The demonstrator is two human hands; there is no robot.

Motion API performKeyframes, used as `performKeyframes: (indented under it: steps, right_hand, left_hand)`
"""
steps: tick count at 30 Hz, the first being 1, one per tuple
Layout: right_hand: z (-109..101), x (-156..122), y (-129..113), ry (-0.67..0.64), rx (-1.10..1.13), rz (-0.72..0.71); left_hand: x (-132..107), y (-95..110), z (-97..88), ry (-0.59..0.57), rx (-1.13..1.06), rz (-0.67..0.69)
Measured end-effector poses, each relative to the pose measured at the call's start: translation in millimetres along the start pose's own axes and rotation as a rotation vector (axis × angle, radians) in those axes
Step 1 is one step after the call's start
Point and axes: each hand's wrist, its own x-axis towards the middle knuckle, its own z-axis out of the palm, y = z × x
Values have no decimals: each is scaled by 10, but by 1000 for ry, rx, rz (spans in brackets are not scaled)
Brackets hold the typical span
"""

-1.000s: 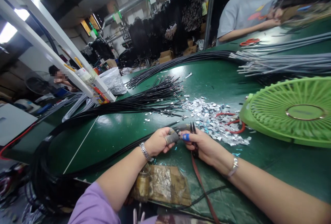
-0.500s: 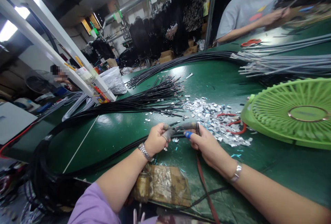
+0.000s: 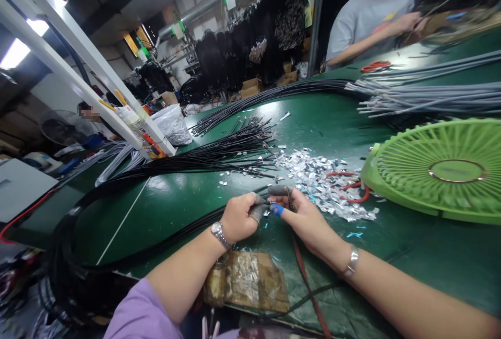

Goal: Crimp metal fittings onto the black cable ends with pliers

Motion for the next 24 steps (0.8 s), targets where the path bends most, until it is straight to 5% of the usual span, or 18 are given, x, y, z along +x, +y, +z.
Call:
performKeyframes:
  steps: [8,13,18,24]
  right_hand:
    - [7,-9,-44,8,40,19]
    - [-9,-8,-114,-49,152,160]
    - [-56,28,-130,-193,231,389]
    - [-65,50,-141,-84,165,218]
  left_hand:
    - [13,-4,15,-12,-212,-85]
    - [62,-9,-14,-299,-597,-367]
    - [104,4,-45,-510,-748,-466]
    - [108,-11,-41,-440,-909,-509]
